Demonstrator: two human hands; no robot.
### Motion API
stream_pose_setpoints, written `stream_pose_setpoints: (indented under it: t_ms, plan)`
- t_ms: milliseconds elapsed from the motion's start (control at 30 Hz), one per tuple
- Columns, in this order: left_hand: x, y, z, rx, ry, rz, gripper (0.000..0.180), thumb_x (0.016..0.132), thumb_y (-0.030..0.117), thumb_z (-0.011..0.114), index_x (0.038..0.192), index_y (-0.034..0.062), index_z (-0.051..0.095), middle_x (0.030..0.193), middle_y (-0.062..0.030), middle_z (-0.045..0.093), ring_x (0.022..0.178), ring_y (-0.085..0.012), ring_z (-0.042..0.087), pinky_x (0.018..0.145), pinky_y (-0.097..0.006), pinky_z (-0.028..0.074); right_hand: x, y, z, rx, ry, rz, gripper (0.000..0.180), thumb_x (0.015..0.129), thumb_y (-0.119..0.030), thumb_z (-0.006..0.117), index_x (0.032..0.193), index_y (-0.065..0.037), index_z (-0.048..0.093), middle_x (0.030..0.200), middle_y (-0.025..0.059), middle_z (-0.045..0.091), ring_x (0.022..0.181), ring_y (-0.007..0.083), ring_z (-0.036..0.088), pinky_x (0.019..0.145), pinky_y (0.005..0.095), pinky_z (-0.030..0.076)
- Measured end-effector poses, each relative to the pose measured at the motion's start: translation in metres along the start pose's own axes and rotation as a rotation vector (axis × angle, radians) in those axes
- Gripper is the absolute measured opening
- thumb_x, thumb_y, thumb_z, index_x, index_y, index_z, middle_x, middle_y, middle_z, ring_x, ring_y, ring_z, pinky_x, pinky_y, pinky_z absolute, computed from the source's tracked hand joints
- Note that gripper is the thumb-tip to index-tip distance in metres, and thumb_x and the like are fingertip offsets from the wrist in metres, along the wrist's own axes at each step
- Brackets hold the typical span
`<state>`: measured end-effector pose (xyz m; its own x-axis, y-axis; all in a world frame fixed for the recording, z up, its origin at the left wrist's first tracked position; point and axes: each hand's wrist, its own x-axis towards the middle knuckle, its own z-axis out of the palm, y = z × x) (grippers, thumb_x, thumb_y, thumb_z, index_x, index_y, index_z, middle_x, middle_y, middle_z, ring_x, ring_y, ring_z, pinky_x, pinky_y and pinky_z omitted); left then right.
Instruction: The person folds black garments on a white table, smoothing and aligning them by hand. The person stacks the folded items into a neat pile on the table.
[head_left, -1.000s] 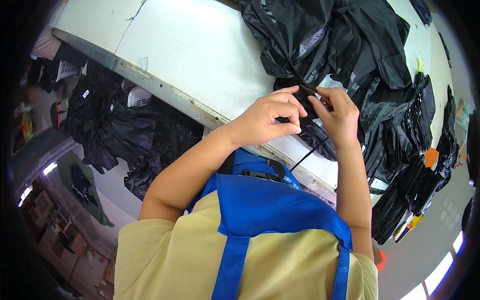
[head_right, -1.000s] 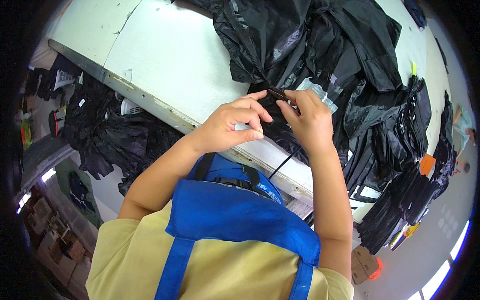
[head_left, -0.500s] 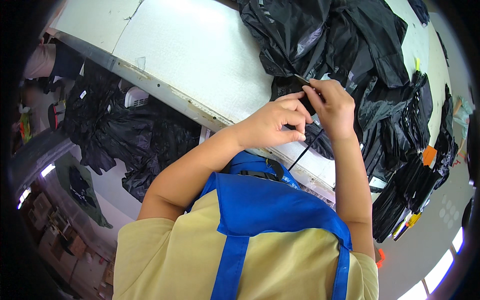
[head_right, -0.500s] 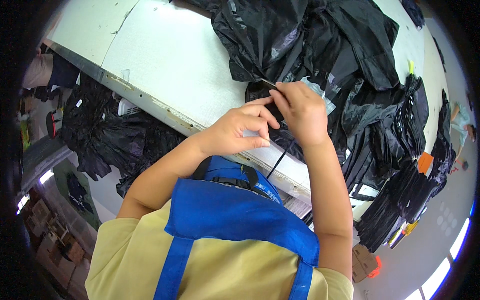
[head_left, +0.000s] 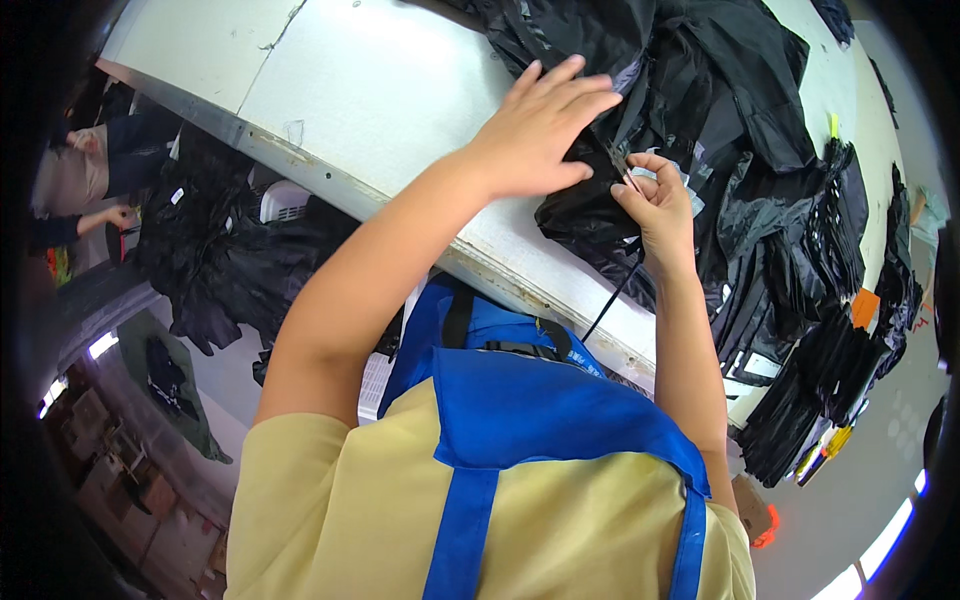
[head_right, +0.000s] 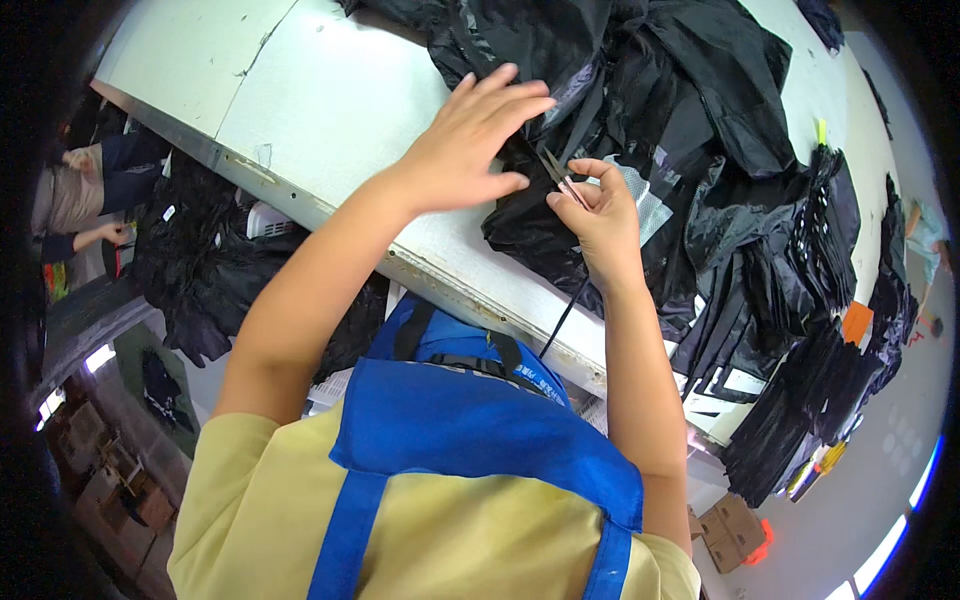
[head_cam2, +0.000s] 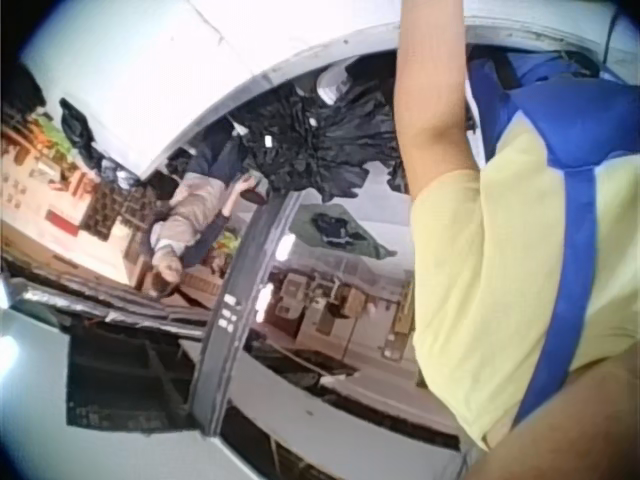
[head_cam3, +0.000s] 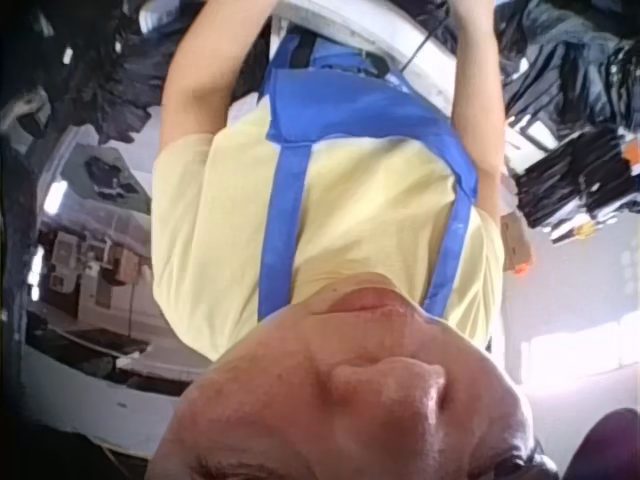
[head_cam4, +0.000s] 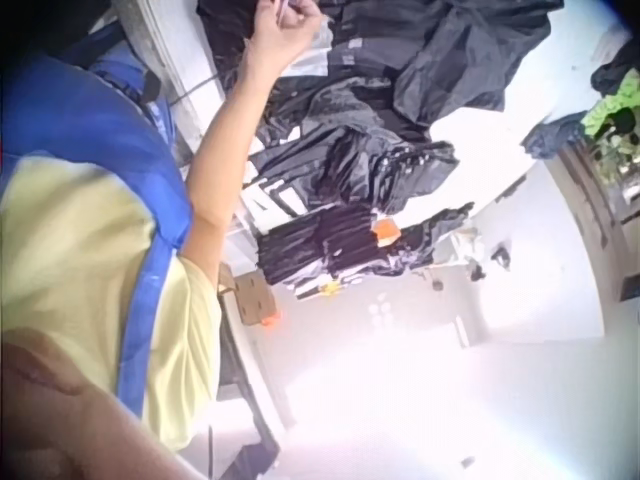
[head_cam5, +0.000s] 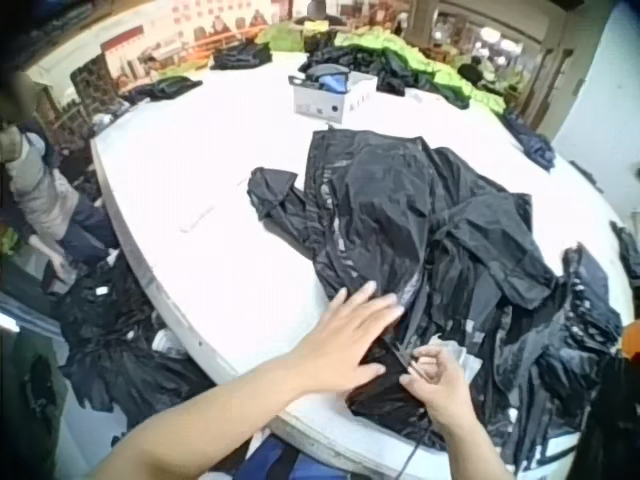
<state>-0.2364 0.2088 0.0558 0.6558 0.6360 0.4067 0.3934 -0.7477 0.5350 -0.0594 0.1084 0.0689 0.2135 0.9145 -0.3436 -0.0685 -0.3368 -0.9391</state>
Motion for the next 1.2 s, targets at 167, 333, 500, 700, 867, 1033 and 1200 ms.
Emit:
stream_pose_setpoints:
  t_ms: [167,333,500,700,867,1033,1200]
  plan:
    - [0.038,-0.002,-0.024,-0.391,-0.631,-0.051,0.015,0.085,0.021,0.061,0.087,0.0066,0.065,0.072,-0.0027,0.062,0.072,-0.0182,0.059,0.106,-0.043,0.031,-0.019,-0.019,-0.026,0.134,0.031,0.015,0.03,0.08,0.002,0.063,0.108,-0.001,0.055,0.08,-0.0013,0.062,0.071,0.0021,0.053,0.068,0.0153,0.039]
    - [0.043,0.026,-0.037,-0.912,-0.753,-0.346,0.017,0.087,0.017,0.06,0.09,0.0006,0.065,0.073,0.0039,0.057,0.071,-0.0034,0.049,0.069,-0.02,0.041,-0.042,-0.034,-0.036,-0.039,0.103,-0.133,0.032,0.081,-0.006,0.068,0.11,0.002,0.058,0.089,0.0009,0.061,0.081,0.0041,0.055,0.075,0.0178,0.043]
    - [0.037,0.038,-0.036,-1.119,-0.643,-0.495,0.016,0.086,0.015,0.061,0.092,0.001,0.066,0.08,0.0041,0.06,0.077,-0.0036,0.051,0.073,-0.02,0.04,-0.083,-0.076,-0.038,-0.705,0.271,-0.612,0.034,0.067,-0.007,0.077,0.099,-0.001,0.068,0.085,0.007,0.062,0.072,0.0139,0.057,0.062,0.0221,0.043]
    - [0.037,0.042,-0.035,-1.176,-0.705,-0.499,0.017,0.087,0.016,0.061,0.094,0.0014,0.067,0.079,0.0042,0.059,0.076,-0.0032,0.05,0.073,-0.02,0.039,-0.081,-0.064,-0.028,-0.705,0.194,-0.539,0.031,0.068,-0.001,0.075,0.099,-0.002,0.068,0.085,0.0062,0.064,0.07,0.0111,0.056,0.06,0.0211,0.044]
    - [0.036,0.045,-0.035,-1.155,-0.723,-0.465,0.017,0.087,0.016,0.06,0.094,0.0012,0.067,0.078,0.0041,0.059,0.075,-0.0029,0.05,0.071,-0.019,0.039,-0.076,-0.059,-0.024,-0.556,0.171,-0.469,0.03,0.068,-0.001,0.075,0.097,-0.001,0.069,0.082,0.0058,0.063,0.069,0.0109,0.055,0.061,0.0211,0.044]
    - [0.035,0.045,-0.036,-1.145,-0.723,-0.449,0.017,0.087,0.015,0.059,0.094,0.0009,0.066,0.077,0.004,0.058,0.073,-0.003,0.049,0.069,-0.019,0.039,-0.074,-0.058,-0.024,-0.504,0.151,-0.404,0.029,0.068,-0.001,0.075,0.096,-0.001,0.069,0.081,0.0051,0.062,0.069,0.0104,0.053,0.06,0.0213,0.042]
    - [0.031,0.046,-0.037,-1.17,-0.693,-0.447,0.017,0.087,0.014,0.059,0.094,0.0005,0.066,0.077,0.0036,0.058,0.072,-0.0028,0.049,0.067,-0.019,0.039,-0.075,-0.056,-0.03,-0.355,0.134,-0.307,0.029,0.068,-0.003,0.076,0.097,0.0,0.069,0.082,0.0042,0.061,0.071,0.0095,0.053,0.063,0.0211,0.041]
